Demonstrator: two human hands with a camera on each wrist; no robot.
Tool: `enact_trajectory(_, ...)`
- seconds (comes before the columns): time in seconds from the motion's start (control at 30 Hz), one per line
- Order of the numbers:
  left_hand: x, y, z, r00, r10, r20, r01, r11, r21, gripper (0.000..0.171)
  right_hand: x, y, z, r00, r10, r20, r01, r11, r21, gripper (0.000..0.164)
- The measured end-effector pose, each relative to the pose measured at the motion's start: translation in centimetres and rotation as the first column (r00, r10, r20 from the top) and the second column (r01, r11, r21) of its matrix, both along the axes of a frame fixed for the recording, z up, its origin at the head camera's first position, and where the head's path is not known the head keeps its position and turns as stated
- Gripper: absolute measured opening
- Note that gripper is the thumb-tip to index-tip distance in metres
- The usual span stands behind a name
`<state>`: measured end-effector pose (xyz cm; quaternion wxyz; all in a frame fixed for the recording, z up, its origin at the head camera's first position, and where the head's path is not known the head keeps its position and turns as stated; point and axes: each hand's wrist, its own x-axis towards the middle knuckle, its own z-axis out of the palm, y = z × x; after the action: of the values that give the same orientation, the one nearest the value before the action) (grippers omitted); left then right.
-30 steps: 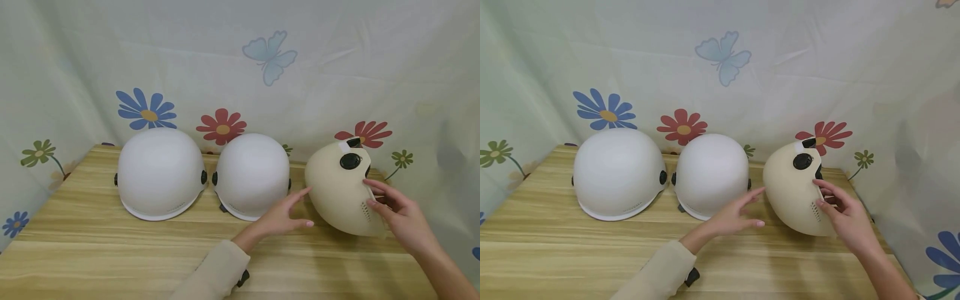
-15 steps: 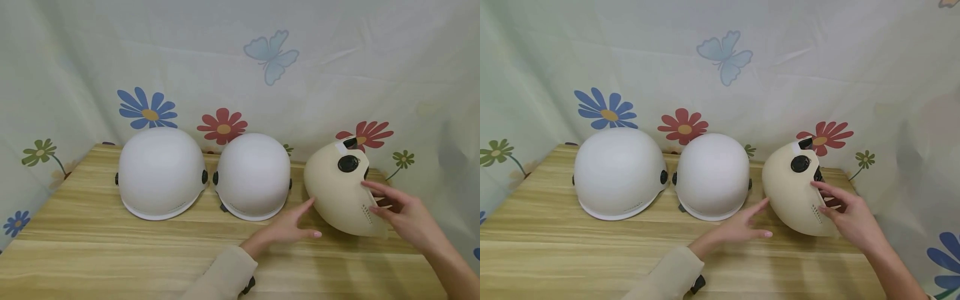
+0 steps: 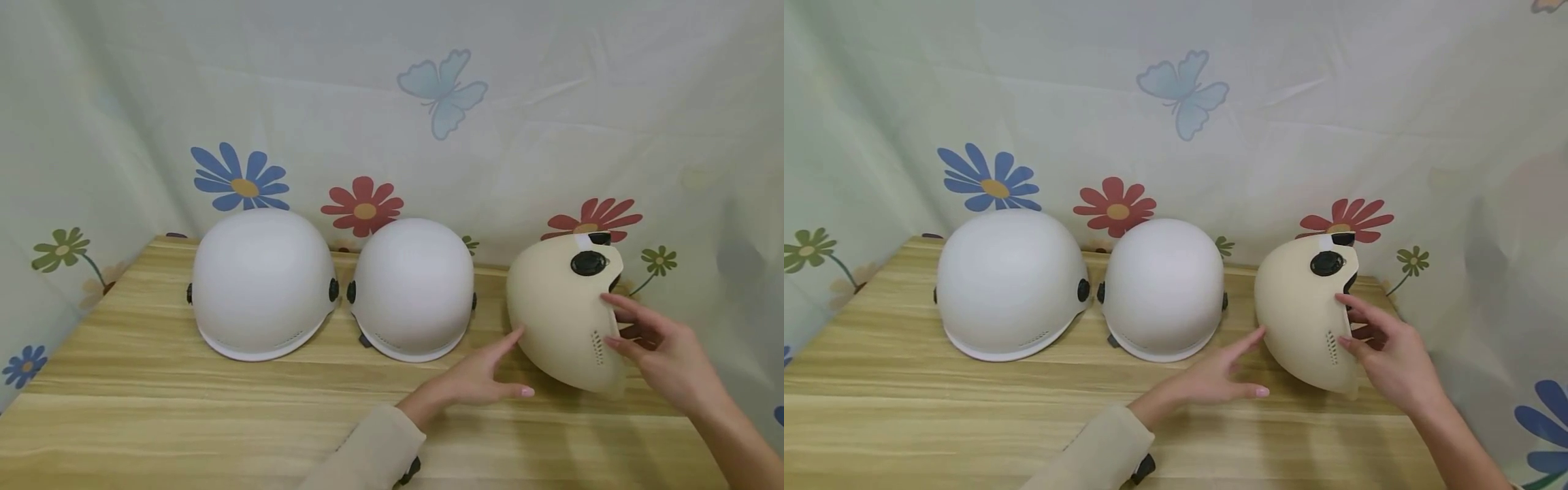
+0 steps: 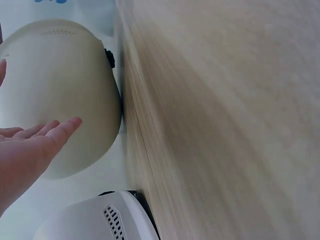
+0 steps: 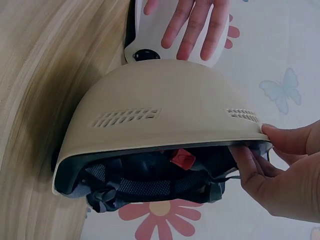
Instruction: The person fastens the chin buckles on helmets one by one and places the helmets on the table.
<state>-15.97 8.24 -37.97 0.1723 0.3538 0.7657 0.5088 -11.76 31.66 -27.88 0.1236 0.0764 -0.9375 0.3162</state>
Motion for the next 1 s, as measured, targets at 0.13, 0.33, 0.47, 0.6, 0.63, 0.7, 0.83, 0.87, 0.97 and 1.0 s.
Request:
enact_trajectory(0.13,0.1,0.0,0.1,1.000,0.001,-0.002,-0.001,1.000,0.014,0.083,0.1,0.4,0.1,0.999,-0.039,0.038,0.040,0.998,-0.045,0.055)
enact_trajectory(0.33,0.0,-0.3,0.1,1.000,0.002,-0.018,-0.001,0.997,0.073,0.083,0.3,1.0,0.5,0.992,-0.089,0.088,0.096,0.993,-0.075,0.057)
enact_trajectory(0.47,0.1,-0.6,0.4,1.000,-0.013,-0.023,0.016,0.994,0.107,0.082,0.2,1.3,0.6,0.986,-0.118,0.121,0.134,0.982,-0.135,0.055)
enact_trajectory(0.6,0.0,-0.8,0.9,0.999,-0.023,-0.040,0.029,0.987,0.157,0.081,0.4,1.6,0.6,0.983,-0.130,0.132,0.157,0.962,-0.224,0.053)
enact_trajectory(0.63,0.0,-0.9,1.0,0.999,-0.024,-0.045,0.031,0.986,0.167,0.081,0.4,1.6,0.6,0.983,-0.127,0.131,0.157,0.955,-0.250,0.052)
enact_trajectory(0.7,0.0,-1.0,1.0,0.998,-0.022,-0.054,0.031,0.984,0.175,0.081,0.6,1.8,0.6,0.985,-0.113,0.126,0.147,0.941,-0.304,0.052)
enact_trajectory(0.83,0.0,-1.1,0.9,0.998,-0.015,-0.058,0.025,0.985,0.171,0.081,0.7,2.1,0.5,0.989,-0.090,0.120,0.132,0.906,-0.403,0.051)
enact_trajectory(0.87,0.0,-1.1,0.9,0.998,-0.012,-0.056,0.022,0.986,0.167,0.081,0.8,2.1,0.5,0.989,-0.089,0.121,0.133,0.895,-0.425,0.051)
enact_trajectory(0.97,0.0,-1.2,0.8,0.999,-0.007,-0.054,0.015,0.988,0.154,0.080,0.8,2.5,0.1,0.989,-0.080,0.120,0.133,0.836,-0.533,0.051)
enact_trajectory(1.0,0.1,-1.2,0.8,0.999,-0.006,-0.050,0.013,0.988,0.151,0.080,0.8,2.6,0.0,0.991,-0.069,0.116,0.125,0.798,-0.589,0.051)
